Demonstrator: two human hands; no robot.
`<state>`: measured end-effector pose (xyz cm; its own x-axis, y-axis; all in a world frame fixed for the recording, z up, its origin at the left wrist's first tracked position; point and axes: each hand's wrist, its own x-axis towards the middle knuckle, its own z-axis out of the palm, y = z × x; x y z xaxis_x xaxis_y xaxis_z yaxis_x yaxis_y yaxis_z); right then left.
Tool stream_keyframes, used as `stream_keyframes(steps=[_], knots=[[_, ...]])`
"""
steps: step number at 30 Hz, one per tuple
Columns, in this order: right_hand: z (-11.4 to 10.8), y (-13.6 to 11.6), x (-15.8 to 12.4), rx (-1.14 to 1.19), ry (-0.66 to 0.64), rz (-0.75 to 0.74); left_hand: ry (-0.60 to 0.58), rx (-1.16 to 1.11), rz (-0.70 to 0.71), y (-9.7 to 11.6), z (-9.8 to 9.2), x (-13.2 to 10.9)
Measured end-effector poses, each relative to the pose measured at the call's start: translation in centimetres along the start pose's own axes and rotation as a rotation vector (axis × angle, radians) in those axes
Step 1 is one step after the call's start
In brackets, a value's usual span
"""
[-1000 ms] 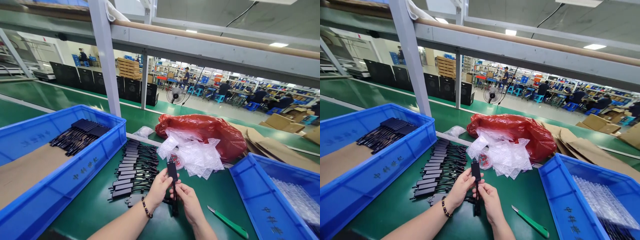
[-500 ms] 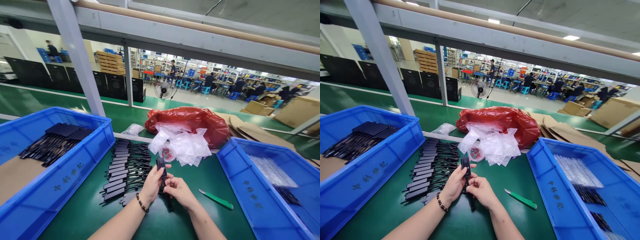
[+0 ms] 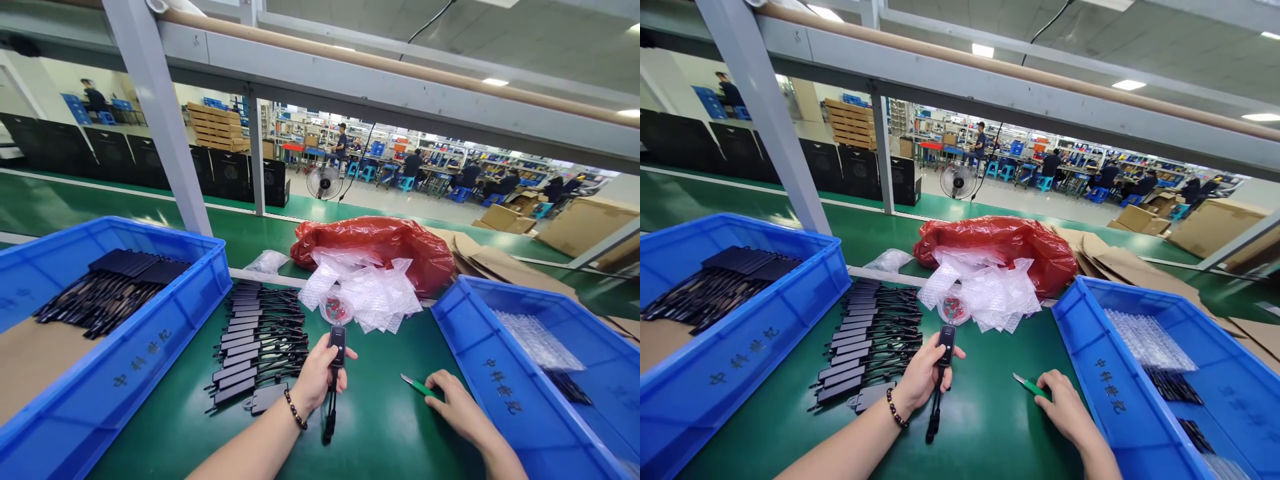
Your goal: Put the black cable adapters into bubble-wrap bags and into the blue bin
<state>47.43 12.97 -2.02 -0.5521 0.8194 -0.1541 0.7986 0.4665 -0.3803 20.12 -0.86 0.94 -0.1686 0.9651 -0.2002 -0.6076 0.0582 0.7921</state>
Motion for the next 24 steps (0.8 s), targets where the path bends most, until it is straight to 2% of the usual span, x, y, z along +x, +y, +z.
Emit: stream_keyframes(steps=[2, 5, 11, 15, 20, 24], knots=[[0.2, -0.1, 0.1, 0.052, 0.050, -0.044, -0.007, 0.028, 0.014, -0.1, 0.0, 0.0], [0.0, -2.1, 0.9, 0.193, 0.138, -0.098, 0.011, 0.074, 0.042, -0.2, 0.0, 0.1], [-1.8, -10.8, 3.3, 0.638, 0.299, -0.163, -0.009, 0.114, 0.043, -0.4, 0.2, 0.1], [-1.1, -14.9, 4.1, 0.677, 0.312, -0.249, -0.050, 0.100, 0.047, -0.6, 0.2, 0.1], [2.0, -15.3, 4.5, 0.492, 0.352, -0.299, -0.108, 0.033, 0.018, -1.0, -0.2, 0.4], [2.7, -15.0, 4.4, 0.427, 0.326, -0.363, -0.116, 0.027, 0.013, -1.2, -0.4, 0.6]])
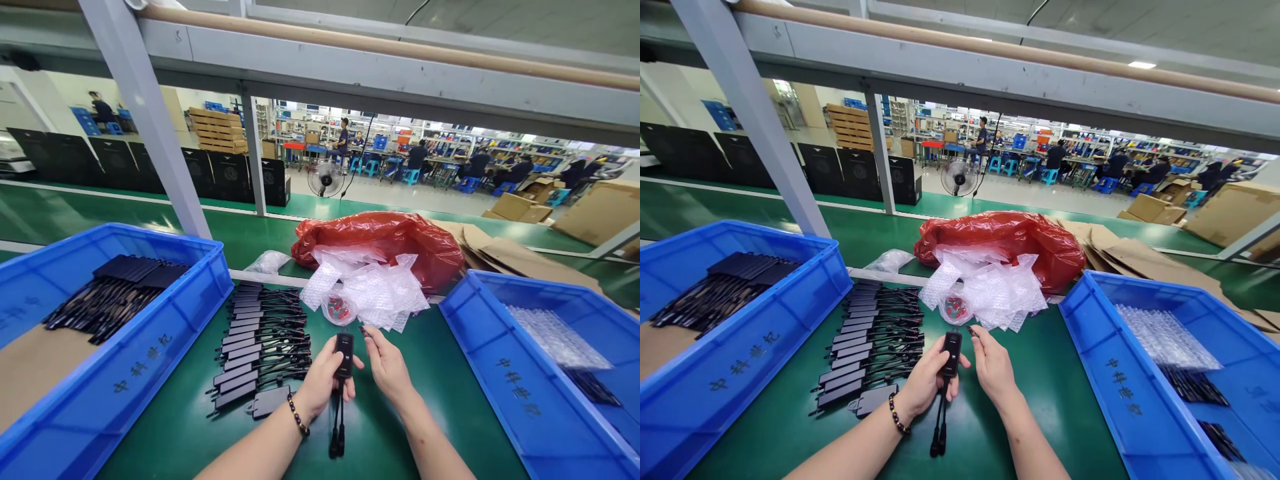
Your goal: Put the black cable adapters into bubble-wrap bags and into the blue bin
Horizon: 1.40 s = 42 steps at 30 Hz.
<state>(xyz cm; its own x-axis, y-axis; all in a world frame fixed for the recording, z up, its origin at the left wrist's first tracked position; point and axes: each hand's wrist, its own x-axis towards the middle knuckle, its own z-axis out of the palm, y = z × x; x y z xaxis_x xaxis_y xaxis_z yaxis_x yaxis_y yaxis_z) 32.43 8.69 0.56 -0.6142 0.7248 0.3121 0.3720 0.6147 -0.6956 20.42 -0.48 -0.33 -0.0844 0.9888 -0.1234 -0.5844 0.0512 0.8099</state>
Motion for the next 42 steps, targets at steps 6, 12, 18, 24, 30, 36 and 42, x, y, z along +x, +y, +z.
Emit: stream_keyframes(steps=[6, 12, 18, 24, 30, 36, 42], knots=[[-0.4, -0.5, -0.1, -0.044, 0.003, -0.037, -0.019, 0.048, -0.004, -0.2, 0.1, 0.0], [-0.2, -1.2, -0.2, -0.070, -0.069, -0.079, 0.016, 0.125, 0.013, -0.2, 0.3, -0.1], [0.1, -1.4, -0.4, -0.166, -0.013, -0.104, 0.111, 0.285, 0.030, -0.1, 0.8, -0.2], [0.4, -1.3, -0.5, -0.239, 0.056, -0.114, 0.120, 0.277, 0.062, -0.4, 0.8, -0.5], [0.7, -1.1, -0.6, -0.274, 0.076, -0.118, 0.138, 0.230, 0.068, -0.8, 0.6, -0.5], [0.8, -1.2, -0.5, -0.266, 0.083, -0.104, 0.140, 0.306, 0.095, -1.2, 0.5, -0.5], [0.5, -1.5, -0.5, -0.140, 0.030, -0.026, 0.137, 0.343, 0.100, -1.0, 0.5, -0.5]])
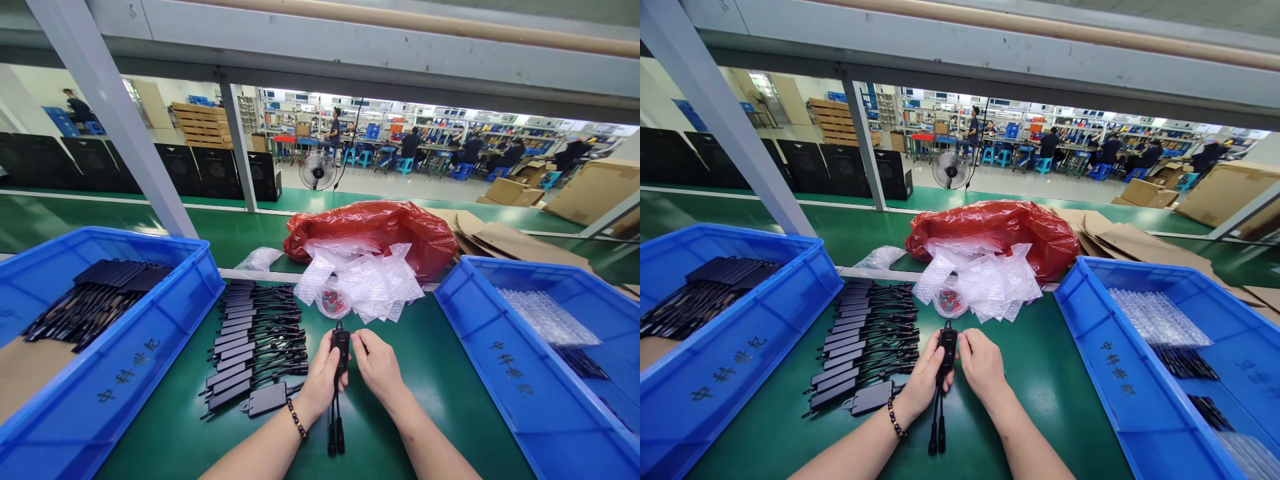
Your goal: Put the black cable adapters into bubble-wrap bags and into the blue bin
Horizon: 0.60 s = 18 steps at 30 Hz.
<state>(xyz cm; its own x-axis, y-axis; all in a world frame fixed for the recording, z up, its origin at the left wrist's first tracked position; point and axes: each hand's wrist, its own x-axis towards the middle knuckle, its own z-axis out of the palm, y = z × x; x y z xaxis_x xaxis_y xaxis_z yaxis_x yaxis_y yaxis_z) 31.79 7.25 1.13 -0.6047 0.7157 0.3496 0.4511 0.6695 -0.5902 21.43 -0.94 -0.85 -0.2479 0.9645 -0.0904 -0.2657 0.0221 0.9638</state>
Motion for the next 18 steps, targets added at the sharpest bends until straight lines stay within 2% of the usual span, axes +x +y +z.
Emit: stream_keyframes(steps=[4, 9, 18], knots=[[-0.22, -0.15, 0.13, 0.137, -0.075, 0.074, -0.012, -0.002, 0.001, -0.11, 0.03, -0.11], [-0.18, -0.16, 0.20, 0.172, -0.078, 0.097, -0.017, 0.000, 0.002, -0.56, 0.00, -0.14], [0.07, 0.24, 0.02, -0.039, 0.086, -0.095, -0.002, 0.002, -0.016, -0.81, -0.07, 0.07]])
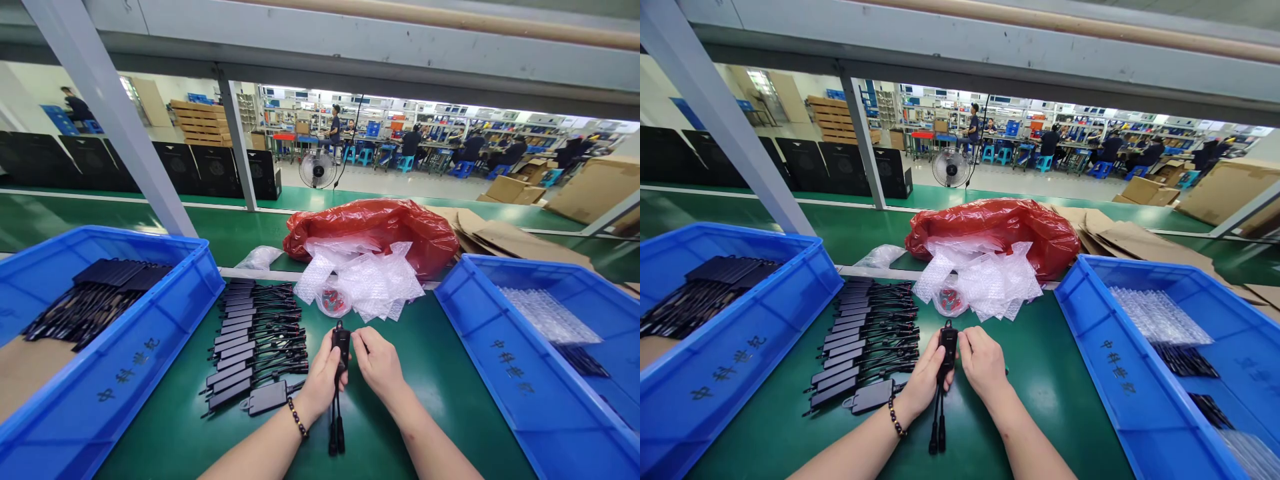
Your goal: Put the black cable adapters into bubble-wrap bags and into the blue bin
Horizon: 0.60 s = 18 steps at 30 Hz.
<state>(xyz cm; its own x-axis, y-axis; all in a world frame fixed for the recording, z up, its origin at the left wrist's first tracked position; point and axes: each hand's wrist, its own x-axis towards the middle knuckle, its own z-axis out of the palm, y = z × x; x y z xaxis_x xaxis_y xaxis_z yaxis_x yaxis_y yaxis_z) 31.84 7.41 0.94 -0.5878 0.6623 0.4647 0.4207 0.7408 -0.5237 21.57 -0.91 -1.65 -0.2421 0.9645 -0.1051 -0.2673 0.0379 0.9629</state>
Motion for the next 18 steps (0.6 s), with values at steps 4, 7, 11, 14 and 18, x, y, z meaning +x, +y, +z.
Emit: stream_keyframes(steps=[4, 7, 11, 14, 18], knots=[[0.23, 0.18, -0.02, -0.066, 0.021, -0.028, 0.002, 0.004, -0.003, -0.08, 0.02, -0.11], [0.28, 0.21, -0.03, -0.083, 0.024, -0.031, 0.000, 0.004, -0.005, -0.05, 0.01, -0.15], [0.17, 0.06, 0.01, -0.027, -0.005, 0.002, -0.005, 0.011, -0.002, 0.10, -0.02, -0.14], [0.06, -0.07, 0.07, 0.012, -0.022, 0.029, -0.005, 0.010, 0.004, 0.20, -0.04, -0.13], [0.07, -0.02, 0.12, 0.040, -0.039, 0.051, -0.008, 0.002, 0.008, 0.09, -0.11, -0.13]])
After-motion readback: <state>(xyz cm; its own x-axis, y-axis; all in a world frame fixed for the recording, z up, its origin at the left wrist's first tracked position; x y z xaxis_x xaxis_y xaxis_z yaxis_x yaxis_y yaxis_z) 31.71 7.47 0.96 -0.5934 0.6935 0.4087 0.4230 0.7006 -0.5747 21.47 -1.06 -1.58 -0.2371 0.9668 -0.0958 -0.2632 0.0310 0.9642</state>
